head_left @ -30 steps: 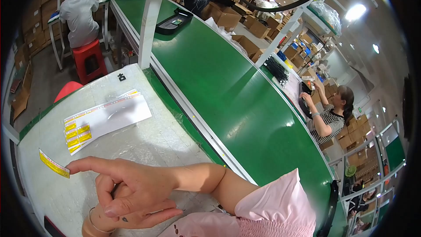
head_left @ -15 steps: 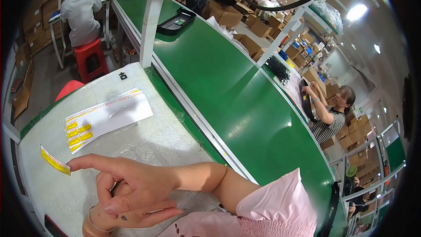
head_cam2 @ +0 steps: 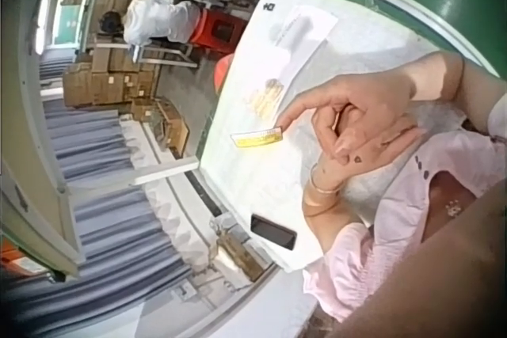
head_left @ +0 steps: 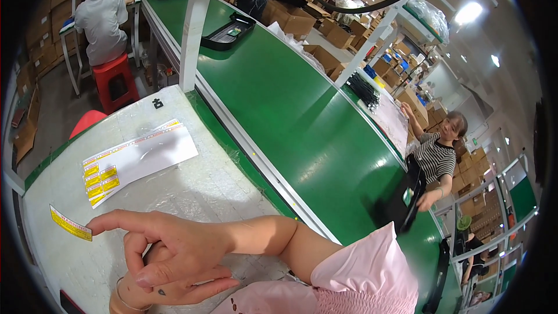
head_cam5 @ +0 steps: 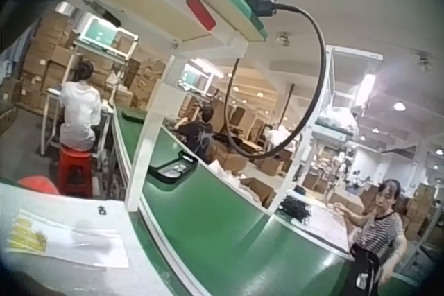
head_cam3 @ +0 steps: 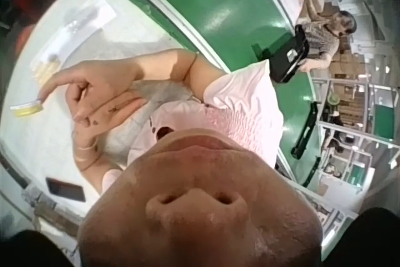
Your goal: Apply warning stickers to black plastic components on an assembly line.
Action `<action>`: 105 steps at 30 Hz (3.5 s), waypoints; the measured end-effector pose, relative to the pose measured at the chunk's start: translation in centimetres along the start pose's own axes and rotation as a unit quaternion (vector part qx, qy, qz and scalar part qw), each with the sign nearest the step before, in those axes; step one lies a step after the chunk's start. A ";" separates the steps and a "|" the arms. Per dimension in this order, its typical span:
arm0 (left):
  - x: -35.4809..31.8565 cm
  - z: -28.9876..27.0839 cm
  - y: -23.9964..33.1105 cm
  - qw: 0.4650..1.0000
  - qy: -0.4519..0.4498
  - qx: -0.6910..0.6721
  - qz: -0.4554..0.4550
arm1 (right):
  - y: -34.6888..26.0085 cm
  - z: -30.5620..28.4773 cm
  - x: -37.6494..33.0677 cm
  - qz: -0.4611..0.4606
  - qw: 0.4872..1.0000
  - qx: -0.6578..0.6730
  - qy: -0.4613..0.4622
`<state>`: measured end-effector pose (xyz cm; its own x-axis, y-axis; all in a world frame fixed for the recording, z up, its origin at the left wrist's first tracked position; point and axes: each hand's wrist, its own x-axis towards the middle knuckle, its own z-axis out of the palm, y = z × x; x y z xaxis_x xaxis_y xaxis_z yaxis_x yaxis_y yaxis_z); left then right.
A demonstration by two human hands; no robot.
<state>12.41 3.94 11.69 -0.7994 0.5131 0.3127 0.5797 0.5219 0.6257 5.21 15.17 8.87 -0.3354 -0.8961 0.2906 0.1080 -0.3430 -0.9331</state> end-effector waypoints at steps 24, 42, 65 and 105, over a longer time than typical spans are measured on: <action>-0.2 -0.4 1.8 0.992 -0.004 -0.096 -0.082 | -1.0 0.2 -0.1 -0.023 0.999 -0.030 0.018; 3.1 11.5 -12.7 0.999 -0.040 -0.003 0.026 | 0.5 -16.9 2.2 -0.223 0.822 -0.135 0.506; 5.0 12.5 -13.6 0.996 0.007 -0.051 -0.074 | 0.3 -50.5 -4.7 0.179 0.487 -0.629 0.579; -0.7 2.6 4.2 0.913 0.298 0.262 0.097 | -7.8 -3.8 -7.6 -0.260 0.396 -0.850 0.232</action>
<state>15.79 7.58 12.21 -0.5269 0.2509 0.8121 0.5914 0.7944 0.1383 3.38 25.72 13.10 -0.0782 -0.5459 0.8342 -0.7421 0.5906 0.3170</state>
